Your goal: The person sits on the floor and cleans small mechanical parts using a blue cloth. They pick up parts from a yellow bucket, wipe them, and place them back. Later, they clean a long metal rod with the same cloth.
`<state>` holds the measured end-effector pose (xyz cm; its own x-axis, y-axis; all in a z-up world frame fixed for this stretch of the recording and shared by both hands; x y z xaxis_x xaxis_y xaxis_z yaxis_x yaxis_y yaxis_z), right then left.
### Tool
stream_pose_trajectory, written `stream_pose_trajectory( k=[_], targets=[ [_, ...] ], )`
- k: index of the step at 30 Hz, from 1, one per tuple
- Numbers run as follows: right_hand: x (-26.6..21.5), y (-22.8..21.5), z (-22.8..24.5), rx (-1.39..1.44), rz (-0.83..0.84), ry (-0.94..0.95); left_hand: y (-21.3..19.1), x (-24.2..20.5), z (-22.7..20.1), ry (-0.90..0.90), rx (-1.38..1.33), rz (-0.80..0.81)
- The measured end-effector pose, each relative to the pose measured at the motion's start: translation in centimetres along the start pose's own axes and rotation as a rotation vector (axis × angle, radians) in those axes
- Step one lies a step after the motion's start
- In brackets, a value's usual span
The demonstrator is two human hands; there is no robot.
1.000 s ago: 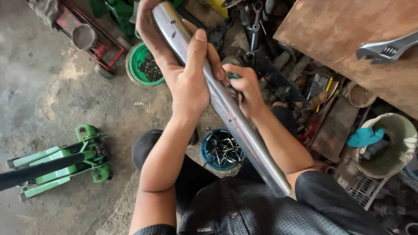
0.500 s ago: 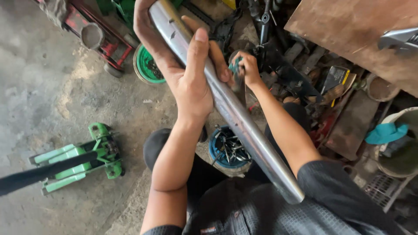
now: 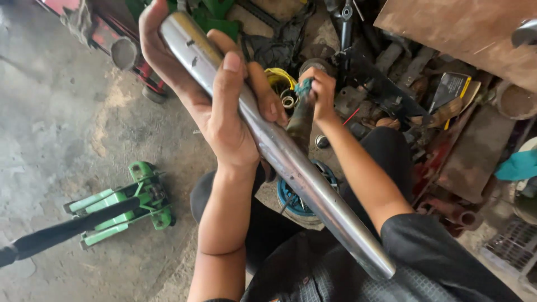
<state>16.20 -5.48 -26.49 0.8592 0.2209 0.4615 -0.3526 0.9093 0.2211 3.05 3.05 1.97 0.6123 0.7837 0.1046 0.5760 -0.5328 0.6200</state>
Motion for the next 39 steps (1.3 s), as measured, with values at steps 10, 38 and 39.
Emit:
stream_pose_trajectory(
  k=[10, 38, 39],
  targets=[
    [-2.9, -4.0, -14.6, -0.100, -0.088, 0.400, 0.2, -0.4, 0.1, 0.038, -0.019, 0.030],
    [-9.7, -3.6, -37.5, 1.706, -0.856, 1.777, 0.1, 1.2, 0.3, 0.138, 0.025, 0.119],
    [-10.5, -3.8, -38.5, 1.702, -0.861, 1.777, 0.0, 1.0, 0.2, 0.135, 0.023, 0.117]
  ],
)
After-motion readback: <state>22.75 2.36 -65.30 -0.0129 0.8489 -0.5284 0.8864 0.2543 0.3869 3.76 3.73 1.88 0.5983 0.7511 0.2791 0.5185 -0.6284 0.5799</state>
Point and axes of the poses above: each hand's wrist, its own x-axis towards the middle knuckle, its own y-axis out of the palm, z = x × y, the point moved 5 cm from there along x, towards the middle knuckle, and after that the axes turned 13 degrees about -z, right-handed, at the moved point
